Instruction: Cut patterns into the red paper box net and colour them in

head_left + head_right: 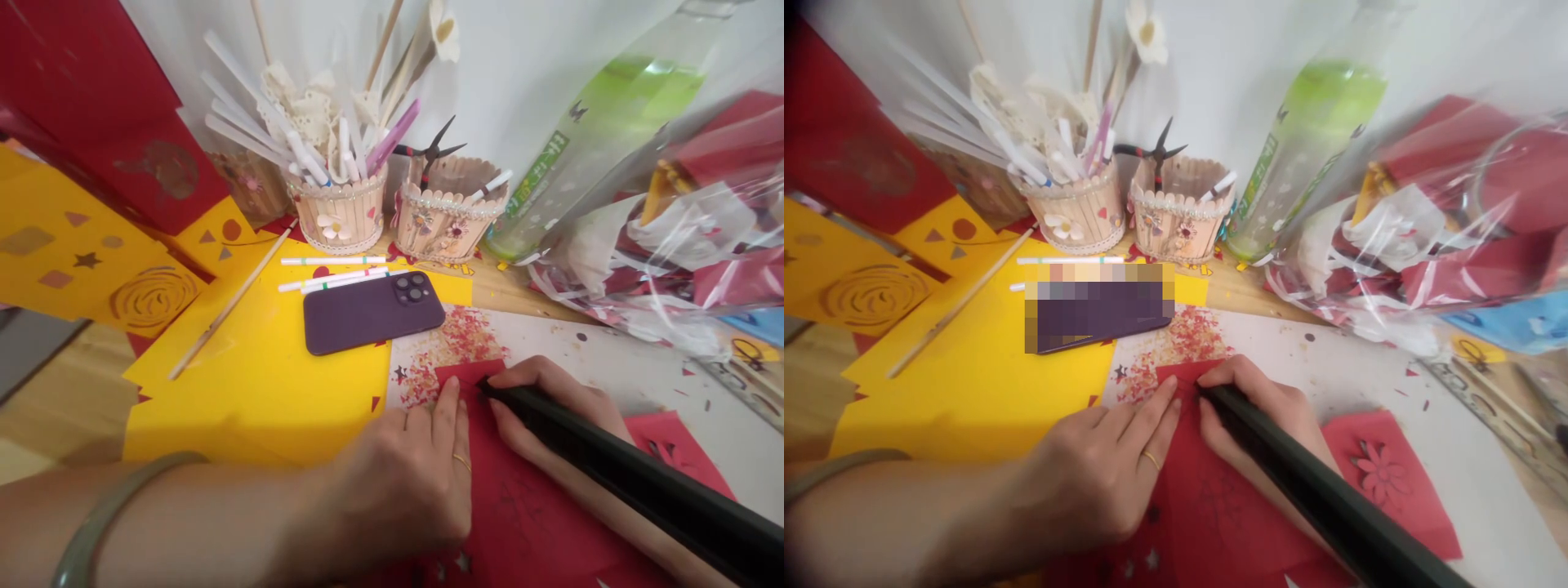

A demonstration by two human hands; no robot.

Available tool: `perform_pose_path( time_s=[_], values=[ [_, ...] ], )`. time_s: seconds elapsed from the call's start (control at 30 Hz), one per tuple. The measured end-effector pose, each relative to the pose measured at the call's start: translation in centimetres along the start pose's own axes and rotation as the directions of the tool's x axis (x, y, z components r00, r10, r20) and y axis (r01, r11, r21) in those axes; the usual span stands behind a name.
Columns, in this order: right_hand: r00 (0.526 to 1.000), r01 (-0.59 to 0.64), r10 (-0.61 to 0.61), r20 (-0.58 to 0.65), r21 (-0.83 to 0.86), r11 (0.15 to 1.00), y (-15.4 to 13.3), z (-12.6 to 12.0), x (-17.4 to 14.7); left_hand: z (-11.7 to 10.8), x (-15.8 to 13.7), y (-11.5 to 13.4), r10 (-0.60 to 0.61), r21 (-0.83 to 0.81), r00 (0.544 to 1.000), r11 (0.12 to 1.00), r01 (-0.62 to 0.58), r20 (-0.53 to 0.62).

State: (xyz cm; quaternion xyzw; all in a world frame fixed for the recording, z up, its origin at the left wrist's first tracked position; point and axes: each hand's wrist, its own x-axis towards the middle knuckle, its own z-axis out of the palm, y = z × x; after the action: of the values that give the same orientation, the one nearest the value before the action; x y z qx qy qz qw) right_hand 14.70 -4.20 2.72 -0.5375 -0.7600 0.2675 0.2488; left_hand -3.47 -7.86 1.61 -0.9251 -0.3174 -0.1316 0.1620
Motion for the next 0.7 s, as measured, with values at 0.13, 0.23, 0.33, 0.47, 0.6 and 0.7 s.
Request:
perform_pose_path(
  time_s=[0.13, 0.23, 0.33, 0.47, 0.6, 0.7],
  values=[
    [0.998, 0.060, -0.060, -0.004, -0.053, 0.997, 0.26, 0.19, -0.29, -0.11, 0.08, 0.14, -0.001, 0.001, 0.999, 1.000, 0.001, 0.034],
    [0.994, 0.106, -0.104, 0.024, -0.088, 0.991, 0.29, 0.11, -0.32, -0.17, 0.18, 0.23, 0.002, 0.005, 0.999, 1.000, -0.002, 0.046],
    [0.992, 0.129, -0.127, 0.021, -0.096, 0.987, 0.32, 0.10, -0.21, -0.23, 0.29, 0.16, -0.003, 0.024, 0.999, 1.000, 0.002, 0.042],
    [0.991, 0.136, -0.135, 0.015, -0.078, 0.988, 0.48, 0.17, -0.09, -0.29, 0.38, 0.01, -0.016, 0.027, 0.999, 1.000, 0.016, 0.033],
    [0.992, 0.123, -0.122, 0.006, -0.046, 0.991, 0.41, 0.30, -0.24, -0.25, 0.35, 0.07, -0.013, 0.023, 0.999, 1.000, 0.012, 0.034],
    [0.997, 0.070, -0.070, -0.018, -0.005, 0.998, 0.13, 0.50, -0.51, -0.23, 0.25, 0.14, -0.008, 0.024, 0.999, 1.000, 0.007, 0.043]
  ],
)
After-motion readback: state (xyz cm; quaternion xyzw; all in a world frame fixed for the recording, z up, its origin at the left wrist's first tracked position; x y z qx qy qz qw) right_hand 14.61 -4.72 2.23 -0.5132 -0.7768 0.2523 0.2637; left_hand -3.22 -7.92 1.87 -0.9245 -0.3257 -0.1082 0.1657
